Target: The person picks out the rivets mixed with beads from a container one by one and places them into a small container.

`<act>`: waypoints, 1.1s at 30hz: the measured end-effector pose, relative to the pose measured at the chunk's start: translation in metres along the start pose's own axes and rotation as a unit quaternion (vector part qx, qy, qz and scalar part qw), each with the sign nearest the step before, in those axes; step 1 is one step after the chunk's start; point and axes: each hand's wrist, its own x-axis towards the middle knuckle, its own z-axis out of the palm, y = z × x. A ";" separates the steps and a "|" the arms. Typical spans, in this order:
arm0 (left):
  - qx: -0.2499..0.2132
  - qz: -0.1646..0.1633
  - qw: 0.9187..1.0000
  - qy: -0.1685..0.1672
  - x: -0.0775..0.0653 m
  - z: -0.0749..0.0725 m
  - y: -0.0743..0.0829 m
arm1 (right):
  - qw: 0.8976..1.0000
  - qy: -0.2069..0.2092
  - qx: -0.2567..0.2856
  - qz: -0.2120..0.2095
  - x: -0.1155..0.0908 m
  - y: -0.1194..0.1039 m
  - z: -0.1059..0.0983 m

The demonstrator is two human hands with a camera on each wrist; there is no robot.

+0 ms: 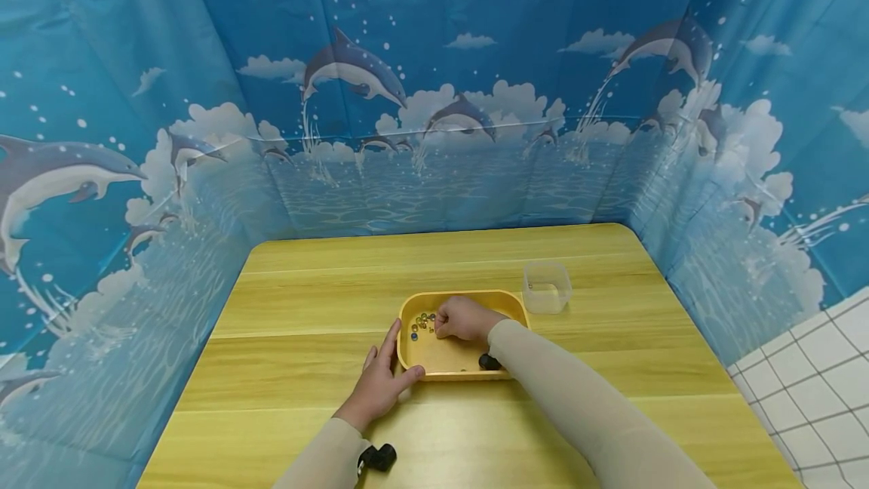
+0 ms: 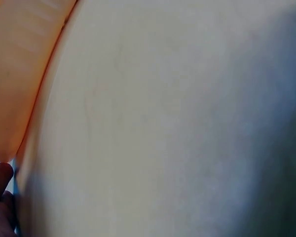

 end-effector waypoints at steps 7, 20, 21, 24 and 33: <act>0.002 -0.008 1.000 0.001 -0.001 0.000 0.001 | 1.000 -0.001 0.026 0.014 -0.004 -0.001 -0.001; 0.003 -0.006 1.000 0.004 0.000 0.001 -0.001 | 1.000 -0.001 0.026 -0.007 -0.002 0.006 -0.004; 0.003 -0.004 1.000 0.004 0.000 0.001 -0.001 | 1.000 -0.001 0.024 -0.009 -0.001 0.006 -0.004; 0.003 0.000 1.000 0.002 0.000 0.001 -0.001 | 1.000 -0.004 0.025 -0.012 -0.001 0.007 -0.005; 0.006 -0.005 1.000 0.003 -0.001 0.001 0.000 | 0.999 -0.008 0.041 -0.001 -0.008 0.003 -0.010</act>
